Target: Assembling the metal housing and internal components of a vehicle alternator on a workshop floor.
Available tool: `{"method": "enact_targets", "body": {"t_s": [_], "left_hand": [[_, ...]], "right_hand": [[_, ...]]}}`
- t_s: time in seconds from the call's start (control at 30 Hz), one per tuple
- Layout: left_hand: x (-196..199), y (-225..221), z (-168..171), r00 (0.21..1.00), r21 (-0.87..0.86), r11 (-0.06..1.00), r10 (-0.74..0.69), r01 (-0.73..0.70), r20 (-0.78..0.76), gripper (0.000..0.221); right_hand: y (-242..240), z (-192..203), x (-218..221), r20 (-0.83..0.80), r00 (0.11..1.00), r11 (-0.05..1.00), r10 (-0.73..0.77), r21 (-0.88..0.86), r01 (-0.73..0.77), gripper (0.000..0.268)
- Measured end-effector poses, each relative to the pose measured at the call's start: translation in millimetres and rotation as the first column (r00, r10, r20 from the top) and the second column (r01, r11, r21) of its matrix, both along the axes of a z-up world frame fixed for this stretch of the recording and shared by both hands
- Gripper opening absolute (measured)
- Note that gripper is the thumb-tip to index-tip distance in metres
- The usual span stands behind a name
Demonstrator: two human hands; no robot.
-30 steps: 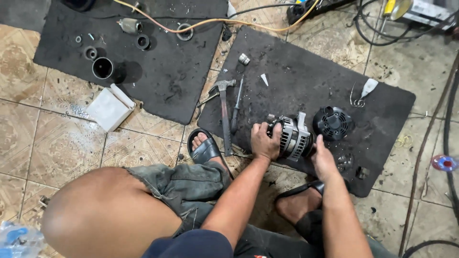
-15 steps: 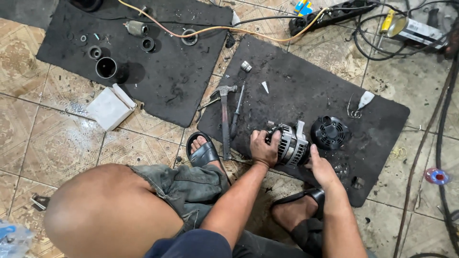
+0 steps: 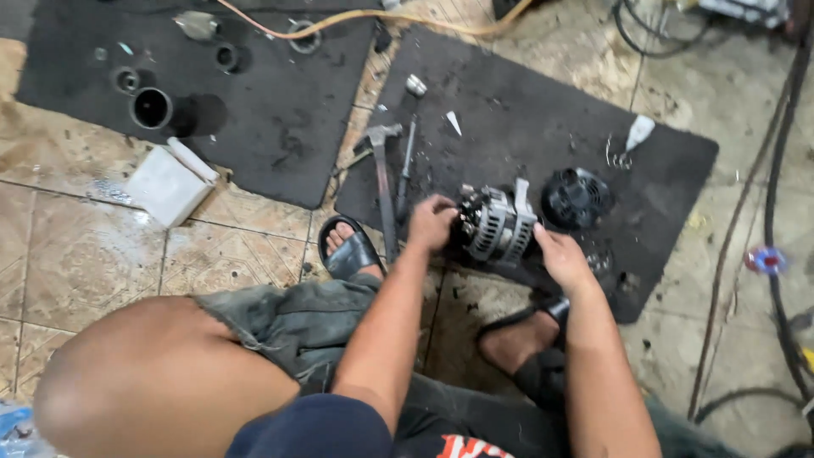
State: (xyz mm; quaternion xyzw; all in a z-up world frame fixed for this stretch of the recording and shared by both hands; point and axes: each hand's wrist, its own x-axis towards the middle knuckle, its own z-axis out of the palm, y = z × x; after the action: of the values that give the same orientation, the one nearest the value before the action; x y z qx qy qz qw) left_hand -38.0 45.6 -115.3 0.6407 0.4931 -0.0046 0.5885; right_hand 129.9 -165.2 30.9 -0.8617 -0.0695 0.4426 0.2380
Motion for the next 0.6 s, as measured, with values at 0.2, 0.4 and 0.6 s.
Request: {"method": "enact_targets", "body": {"t_s": [0.2, 0.4, 0.6], "left_hand": [[-11, 36, 48, 0.999, -0.12, 0.993, -0.004, 0.0, -0.038, 0.022], [-1, 28, 56, 0.996, -0.22, 0.973, 0.082, -0.07, 0.046, 0.028], [-6, 39, 66, 0.984, -0.267, 0.959, 0.127, -0.09, 0.123, 0.034]], "right_hand": [[17, 22, -5, -0.005, 0.999, 0.998, -0.036, -0.044, 0.036, 0.059], [19, 21, 0, 0.065, 0.998, 0.994, 0.026, -0.107, -0.019, 0.053], [29, 33, 3, 0.301, 0.953, 0.996, 0.002, -0.086, 0.026, 0.05]]}}
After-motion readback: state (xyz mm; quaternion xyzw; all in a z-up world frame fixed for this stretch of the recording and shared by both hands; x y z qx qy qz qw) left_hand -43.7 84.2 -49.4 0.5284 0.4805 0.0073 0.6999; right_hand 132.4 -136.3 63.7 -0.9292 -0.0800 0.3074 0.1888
